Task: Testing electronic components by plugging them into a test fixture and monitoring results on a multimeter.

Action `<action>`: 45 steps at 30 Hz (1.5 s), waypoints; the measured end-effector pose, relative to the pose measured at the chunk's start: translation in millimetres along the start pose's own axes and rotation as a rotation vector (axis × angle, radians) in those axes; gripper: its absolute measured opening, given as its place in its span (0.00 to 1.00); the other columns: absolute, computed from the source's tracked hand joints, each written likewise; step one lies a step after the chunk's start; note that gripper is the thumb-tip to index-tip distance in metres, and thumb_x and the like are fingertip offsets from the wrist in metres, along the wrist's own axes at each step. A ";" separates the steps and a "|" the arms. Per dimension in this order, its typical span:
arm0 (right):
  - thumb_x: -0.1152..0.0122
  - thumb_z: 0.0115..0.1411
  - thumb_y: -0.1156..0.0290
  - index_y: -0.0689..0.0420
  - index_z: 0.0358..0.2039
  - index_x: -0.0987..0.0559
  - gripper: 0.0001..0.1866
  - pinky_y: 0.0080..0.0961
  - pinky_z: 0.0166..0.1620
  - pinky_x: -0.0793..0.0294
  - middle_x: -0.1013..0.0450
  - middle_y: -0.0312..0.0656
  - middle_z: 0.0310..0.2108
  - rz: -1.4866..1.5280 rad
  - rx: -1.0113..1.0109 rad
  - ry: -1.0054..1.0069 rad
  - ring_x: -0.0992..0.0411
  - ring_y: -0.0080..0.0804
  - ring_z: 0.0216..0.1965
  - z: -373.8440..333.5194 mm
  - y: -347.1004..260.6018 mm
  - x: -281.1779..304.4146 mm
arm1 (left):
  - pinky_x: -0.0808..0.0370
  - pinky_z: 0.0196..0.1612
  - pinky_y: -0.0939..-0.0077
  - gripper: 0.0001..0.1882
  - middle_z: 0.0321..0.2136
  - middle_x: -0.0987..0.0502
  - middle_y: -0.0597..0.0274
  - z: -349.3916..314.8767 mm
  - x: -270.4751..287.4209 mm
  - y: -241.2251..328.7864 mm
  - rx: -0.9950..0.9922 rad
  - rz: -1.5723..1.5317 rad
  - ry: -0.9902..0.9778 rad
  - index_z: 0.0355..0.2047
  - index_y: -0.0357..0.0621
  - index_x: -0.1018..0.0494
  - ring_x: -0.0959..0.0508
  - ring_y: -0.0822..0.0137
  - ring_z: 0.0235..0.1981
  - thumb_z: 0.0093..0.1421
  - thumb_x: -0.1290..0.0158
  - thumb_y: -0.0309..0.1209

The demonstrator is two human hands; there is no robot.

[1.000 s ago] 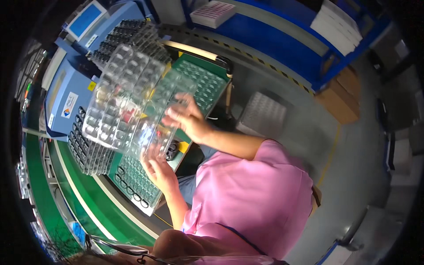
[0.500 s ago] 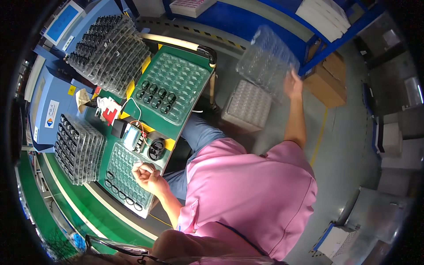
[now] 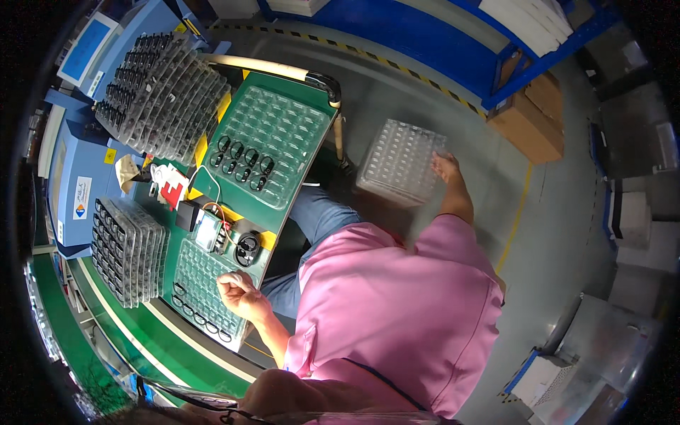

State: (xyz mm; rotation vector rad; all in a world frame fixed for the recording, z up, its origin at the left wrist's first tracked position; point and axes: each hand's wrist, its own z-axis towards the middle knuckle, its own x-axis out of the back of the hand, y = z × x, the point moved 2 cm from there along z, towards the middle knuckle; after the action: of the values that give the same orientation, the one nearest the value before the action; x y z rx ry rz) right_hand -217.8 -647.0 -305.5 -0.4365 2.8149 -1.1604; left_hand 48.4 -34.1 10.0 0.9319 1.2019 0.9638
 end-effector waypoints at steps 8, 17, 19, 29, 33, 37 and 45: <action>0.20 0.57 0.60 0.58 0.72 0.37 0.48 0.44 0.59 0.19 0.25 0.54 0.59 -0.717 0.266 0.573 0.25 0.54 0.60 -0.4 9.1 -50.7 | 0.46 0.25 0.83 0.23 0.19 0.40 0.70 4.5 1.7 6.6 -0.030 0.086 0.069 0.32 0.40 0.33 0.40 0.76 0.19 0.30 0.60 0.16; 0.30 0.64 0.71 0.65 0.63 0.29 0.29 0.40 0.59 0.23 0.25 0.54 0.55 -0.560 0.995 0.572 0.22 0.46 0.53 69.0 -60.3 -25.5 | 0.45 0.24 0.85 0.24 0.20 0.36 0.73 23.9 13.9 8.3 0.009 0.095 0.104 0.35 0.41 0.31 0.39 0.79 0.19 0.36 0.61 0.09; 0.31 0.65 0.77 0.65 0.64 0.30 0.29 0.31 0.52 0.22 0.24 0.48 0.50 -0.133 1.044 0.463 0.22 0.35 0.47 16.7 -74.4 -94.3 | 0.44 0.24 0.85 0.25 0.19 0.36 0.73 21.8 22.7 14.8 0.000 0.185 0.124 0.35 0.40 0.30 0.38 0.78 0.19 0.36 0.61 0.08; 0.31 0.68 0.76 0.61 0.65 0.31 0.28 0.23 0.49 0.22 0.24 0.42 0.49 0.101 1.739 -0.102 0.25 0.25 0.45 -286.9 -318.9 -321.9 | 0.40 0.29 0.87 0.25 0.24 0.33 0.74 2.1 63.9 23.0 -0.013 0.055 0.325 0.36 0.42 0.28 0.35 0.82 0.24 0.40 0.59 0.05; 0.30 0.66 0.74 0.59 0.63 0.30 0.28 0.26 0.52 0.22 0.24 0.39 0.49 0.047 1.600 -0.507 0.24 0.27 0.47 -322.2 -318.7 -443.0 | 0.39 0.30 0.87 0.24 0.26 0.32 0.74 -8.8 75.4 25.9 -0.091 0.105 0.394 0.36 0.42 0.27 0.34 0.82 0.26 0.42 0.57 0.04; 0.28 0.66 0.65 0.59 0.65 0.32 0.32 0.32 0.58 0.23 0.22 0.44 0.52 -0.053 1.482 -0.704 0.22 0.33 0.53 -326.7 -308.8 -567.2 | 0.34 0.30 0.85 0.20 0.28 0.26 0.70 -3.9 83.7 28.6 -0.169 0.158 0.358 0.38 0.42 0.26 0.29 0.80 0.27 0.48 0.49 0.08; 0.51 0.77 0.43 0.62 0.69 0.29 0.36 0.34 0.73 0.43 0.30 0.47 0.69 -0.285 1.030 -0.881 0.36 0.37 0.72 -352.4 -326.9 -661.2 | 0.27 0.62 0.72 0.21 0.54 0.19 0.57 109.8 25.4 91.2 -0.226 0.509 0.057 0.62 0.35 0.26 0.22 0.68 0.55 0.69 0.41 0.25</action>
State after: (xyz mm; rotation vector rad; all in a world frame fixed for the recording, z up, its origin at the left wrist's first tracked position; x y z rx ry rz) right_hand 433.2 -440.1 143.5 -0.9218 1.2389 -1.6865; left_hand 150.8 11.8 101.7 1.0538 0.8899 1.5061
